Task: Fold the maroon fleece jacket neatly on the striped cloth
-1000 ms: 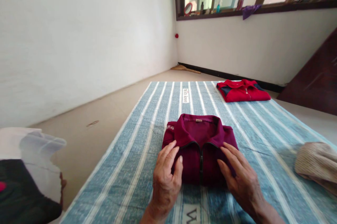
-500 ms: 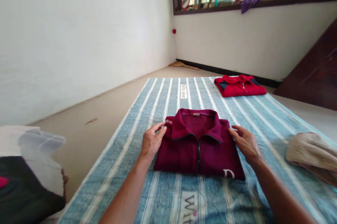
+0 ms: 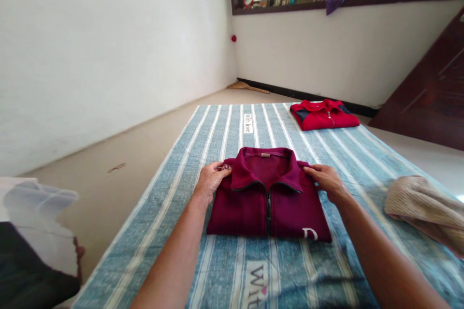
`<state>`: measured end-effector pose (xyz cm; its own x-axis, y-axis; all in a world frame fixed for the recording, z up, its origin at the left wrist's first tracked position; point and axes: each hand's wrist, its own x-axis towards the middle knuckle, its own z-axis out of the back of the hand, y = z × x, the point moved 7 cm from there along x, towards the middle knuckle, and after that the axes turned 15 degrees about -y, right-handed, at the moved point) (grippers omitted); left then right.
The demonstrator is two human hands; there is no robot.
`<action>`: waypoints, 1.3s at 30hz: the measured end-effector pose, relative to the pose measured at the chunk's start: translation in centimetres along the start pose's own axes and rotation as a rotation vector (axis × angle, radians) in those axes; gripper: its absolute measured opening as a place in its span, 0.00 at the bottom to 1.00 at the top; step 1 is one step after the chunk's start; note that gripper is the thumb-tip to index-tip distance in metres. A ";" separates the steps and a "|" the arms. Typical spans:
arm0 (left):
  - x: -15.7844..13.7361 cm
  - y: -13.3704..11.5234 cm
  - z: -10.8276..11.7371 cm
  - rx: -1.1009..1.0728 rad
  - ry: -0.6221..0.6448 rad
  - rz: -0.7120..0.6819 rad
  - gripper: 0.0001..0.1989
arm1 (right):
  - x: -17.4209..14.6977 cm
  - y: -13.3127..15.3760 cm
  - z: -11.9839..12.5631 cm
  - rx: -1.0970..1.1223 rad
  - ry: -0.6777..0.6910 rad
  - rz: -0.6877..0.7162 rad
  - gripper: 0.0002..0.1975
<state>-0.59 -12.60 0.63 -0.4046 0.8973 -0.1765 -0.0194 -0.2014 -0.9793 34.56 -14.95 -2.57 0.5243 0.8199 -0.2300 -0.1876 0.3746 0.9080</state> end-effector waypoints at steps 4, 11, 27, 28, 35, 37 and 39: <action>0.1 0.6 0.4 -0.061 -0.023 0.066 0.17 | 0.2 -0.1 0.0 -0.003 -0.009 0.003 0.14; -0.2 1.0 0.7 -0.092 -0.056 0.066 0.15 | -0.2 -0.2 0.1 -0.043 -0.028 0.066 0.20; -0.7 1.5 1.0 -0.125 -0.054 0.058 0.11 | -10.8 16.9 -5.8 -0.423 -0.085 1.120 0.14; -0.7 1.5 1.0 -0.116 -0.051 0.051 0.11 | -11.9 17.8 -8.3 -0.495 0.029 1.188 0.15; -1.0 1.5 1.3 -0.081 -0.068 0.036 0.09 | -13.0 18.1 -19.9 -1.073 0.448 1.217 0.13; -1.2 1.5 1.3 -0.094 -0.058 0.058 0.09 | -12.4 17.6 -20.9 -1.128 0.482 1.186 0.15; -1.3 1.6 1.2 -0.104 -0.052 0.072 0.09 | -11.9 17.2 -21.3 -1.166 0.505 1.161 0.17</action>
<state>-1.15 -14.54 -0.55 -0.4482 0.8600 -0.2438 0.1050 -0.2202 -0.9698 7.41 -9.07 8.29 -0.5615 0.8271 0.0250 -0.8273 -0.5618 0.0049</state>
